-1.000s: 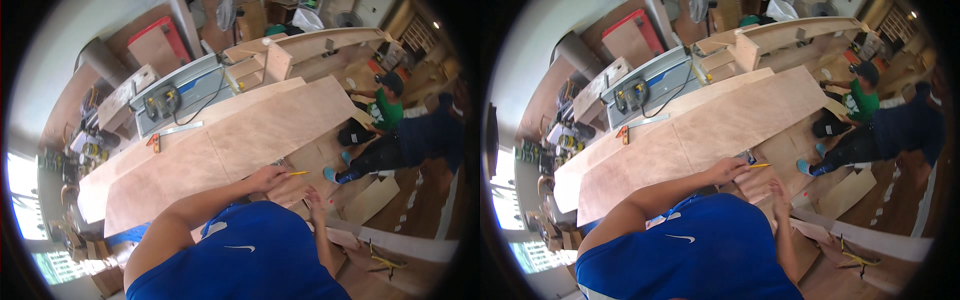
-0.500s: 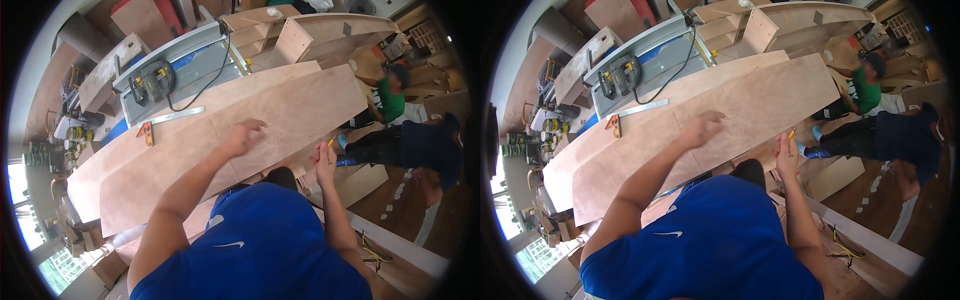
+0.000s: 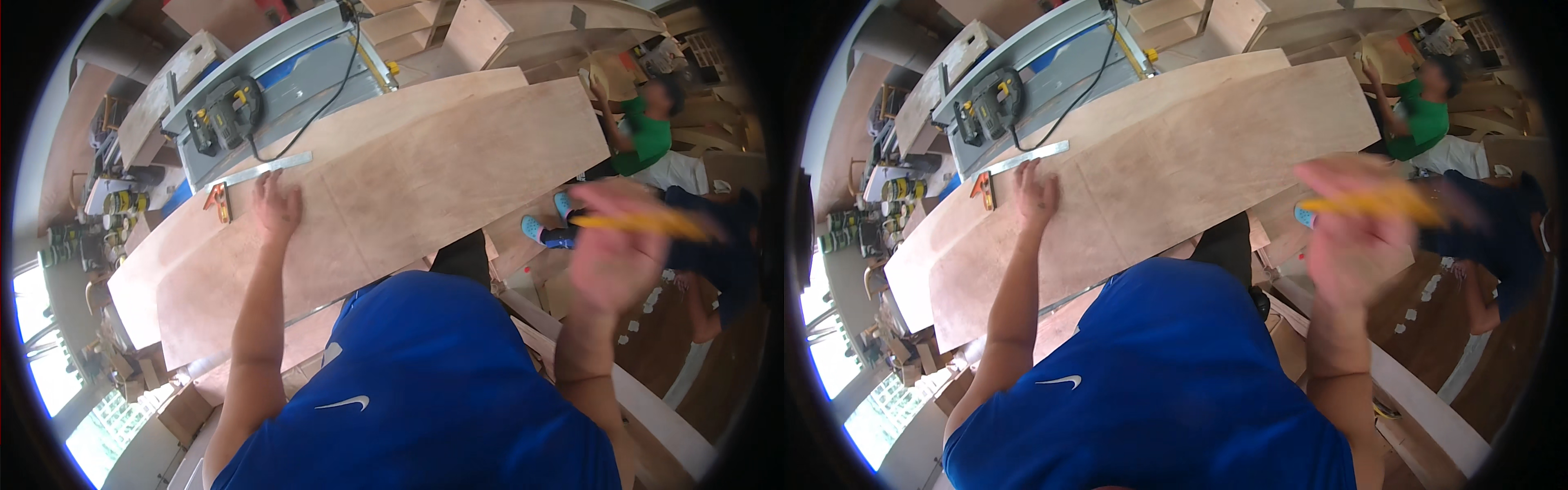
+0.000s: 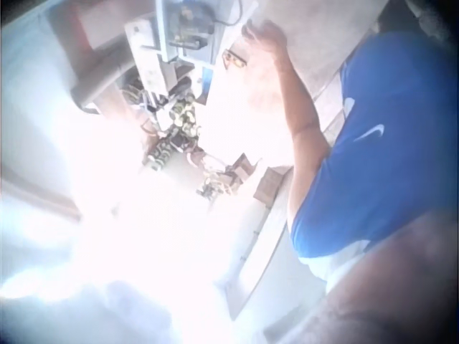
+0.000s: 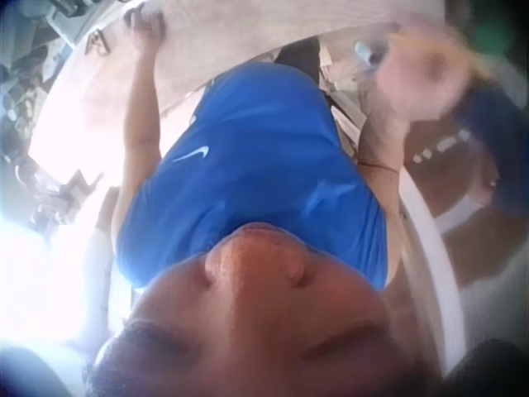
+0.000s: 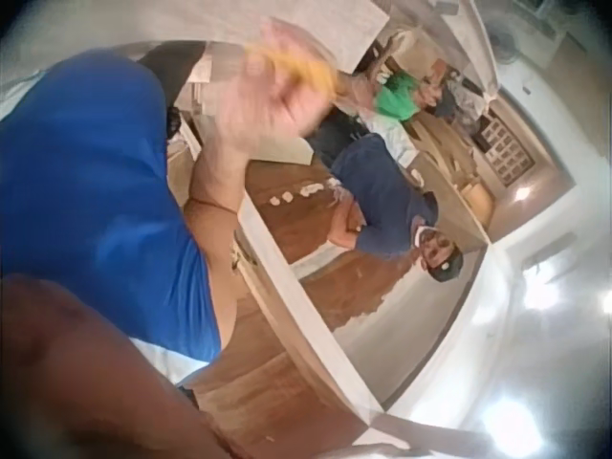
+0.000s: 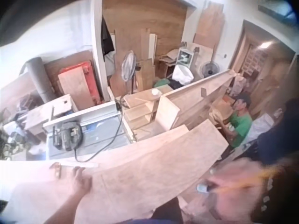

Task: The person marks a straight line on a large sheet of plywood using a metal ruler and a pencil. They then use a handheld jigsaw to cut along the marked line, separating a section of the wood. The person adjusts the wood and the tool as needed to complete the cut.

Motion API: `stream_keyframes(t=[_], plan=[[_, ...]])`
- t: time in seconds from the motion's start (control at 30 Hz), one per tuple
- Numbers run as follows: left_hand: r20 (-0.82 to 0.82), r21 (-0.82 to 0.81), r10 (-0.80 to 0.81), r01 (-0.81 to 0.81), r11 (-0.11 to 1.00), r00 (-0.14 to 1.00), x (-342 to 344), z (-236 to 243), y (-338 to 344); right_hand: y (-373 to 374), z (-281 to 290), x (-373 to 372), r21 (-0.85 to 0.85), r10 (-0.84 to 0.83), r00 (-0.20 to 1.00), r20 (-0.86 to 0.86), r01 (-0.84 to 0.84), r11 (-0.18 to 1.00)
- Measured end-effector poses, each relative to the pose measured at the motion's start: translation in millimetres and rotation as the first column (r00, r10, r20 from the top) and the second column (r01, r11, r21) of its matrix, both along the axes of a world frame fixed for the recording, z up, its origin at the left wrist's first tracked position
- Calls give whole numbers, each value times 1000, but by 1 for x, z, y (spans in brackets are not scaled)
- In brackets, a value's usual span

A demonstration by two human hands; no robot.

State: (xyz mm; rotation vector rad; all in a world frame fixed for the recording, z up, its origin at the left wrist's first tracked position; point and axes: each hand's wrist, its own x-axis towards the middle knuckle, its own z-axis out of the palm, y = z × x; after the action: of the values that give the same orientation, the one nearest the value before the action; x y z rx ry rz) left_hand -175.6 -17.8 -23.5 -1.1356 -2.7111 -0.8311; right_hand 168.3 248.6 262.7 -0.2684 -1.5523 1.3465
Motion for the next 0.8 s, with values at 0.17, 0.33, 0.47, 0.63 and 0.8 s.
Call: stream_keyframes(t=[0.17,0.33,0.47,0.63,0.8], plan=[[-41,-111,43,-47,993,998,18,-4,14,-14,96,-6,272,403,885,-232,-339,901],[-18,-152,82,-84,985,996,16,-10,4,-24,105,-13,288,519,824,-230,-451,845],[22,-119,68,-65,991,997,15,-9,9,-22,97,-13,285,468,854,-227,-401,870],[-10,-105,82,-82,991,997,16,-12,2,-23,24,-23,-20,179,983,-27,-180,983],[52,-122,75,-68,990,996,18,-1,9,-67,-17,-10,-718,230,949,-214,-313,622]])
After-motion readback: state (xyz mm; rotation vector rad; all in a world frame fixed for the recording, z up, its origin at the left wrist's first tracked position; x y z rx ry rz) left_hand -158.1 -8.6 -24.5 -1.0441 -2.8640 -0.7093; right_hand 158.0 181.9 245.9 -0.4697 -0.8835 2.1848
